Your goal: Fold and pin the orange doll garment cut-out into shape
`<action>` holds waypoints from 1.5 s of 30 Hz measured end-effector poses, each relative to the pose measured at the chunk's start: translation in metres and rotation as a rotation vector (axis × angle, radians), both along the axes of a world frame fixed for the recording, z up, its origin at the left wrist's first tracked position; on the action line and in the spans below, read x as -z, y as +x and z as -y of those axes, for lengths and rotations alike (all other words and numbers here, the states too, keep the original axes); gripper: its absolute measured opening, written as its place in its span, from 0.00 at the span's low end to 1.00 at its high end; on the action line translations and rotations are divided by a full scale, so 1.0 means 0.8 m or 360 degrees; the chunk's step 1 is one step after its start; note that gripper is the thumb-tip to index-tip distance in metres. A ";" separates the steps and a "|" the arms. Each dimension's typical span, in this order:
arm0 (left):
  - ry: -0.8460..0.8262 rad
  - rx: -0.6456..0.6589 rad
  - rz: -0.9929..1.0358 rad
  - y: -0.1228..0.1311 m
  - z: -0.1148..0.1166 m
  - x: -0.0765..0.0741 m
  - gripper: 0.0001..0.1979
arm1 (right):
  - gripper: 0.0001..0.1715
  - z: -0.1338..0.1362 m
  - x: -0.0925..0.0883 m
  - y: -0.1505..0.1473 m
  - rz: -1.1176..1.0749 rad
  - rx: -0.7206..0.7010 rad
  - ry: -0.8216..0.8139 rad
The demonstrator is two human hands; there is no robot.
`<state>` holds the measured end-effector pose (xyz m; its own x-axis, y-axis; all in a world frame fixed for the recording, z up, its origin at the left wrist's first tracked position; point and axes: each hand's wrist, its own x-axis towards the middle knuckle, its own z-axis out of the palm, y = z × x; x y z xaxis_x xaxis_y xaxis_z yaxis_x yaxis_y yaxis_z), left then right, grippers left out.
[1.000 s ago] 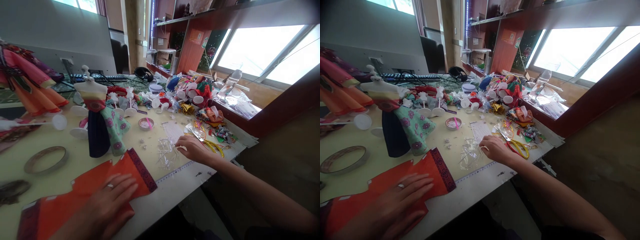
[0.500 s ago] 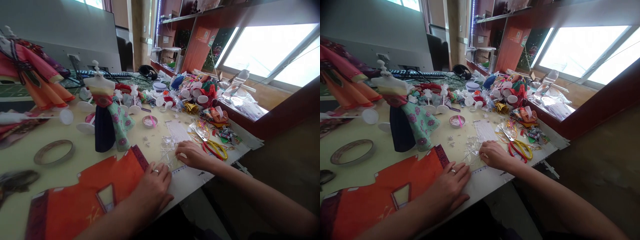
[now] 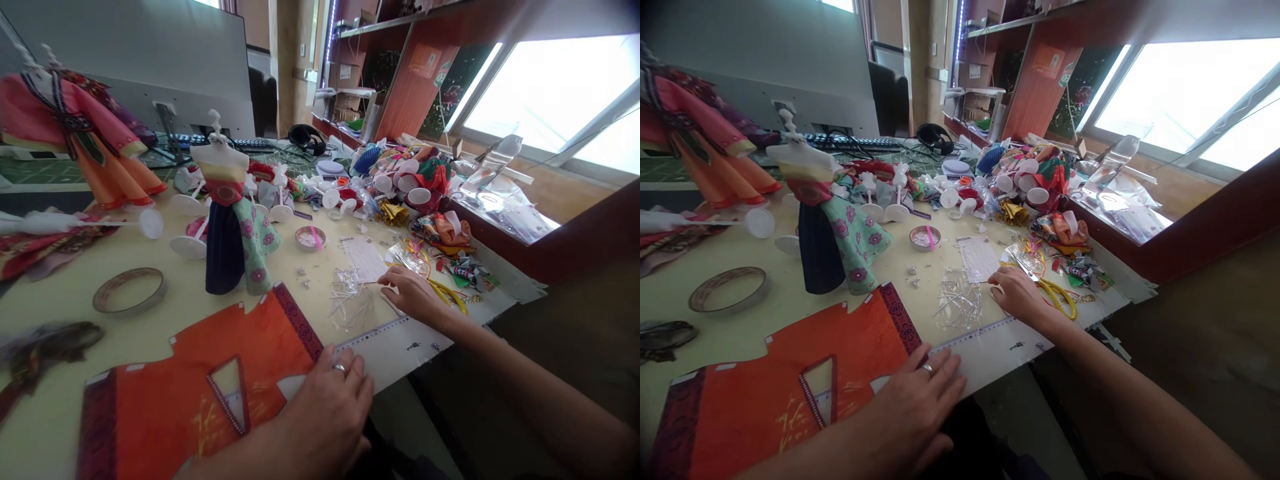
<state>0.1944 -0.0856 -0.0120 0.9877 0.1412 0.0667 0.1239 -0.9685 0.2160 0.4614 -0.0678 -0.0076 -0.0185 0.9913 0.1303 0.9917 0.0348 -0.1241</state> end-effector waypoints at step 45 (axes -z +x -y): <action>0.0004 -0.0207 0.0029 0.008 -0.056 0.016 0.25 | 0.07 0.002 -0.006 -0.022 0.0128 -0.0042 -0.0101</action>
<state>0.2006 -0.0405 -0.0246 0.9596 0.2680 0.0850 0.2448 -0.9450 0.2169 0.4436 -0.0694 -0.0026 -0.0524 0.9966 0.0643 0.9973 0.0555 -0.0472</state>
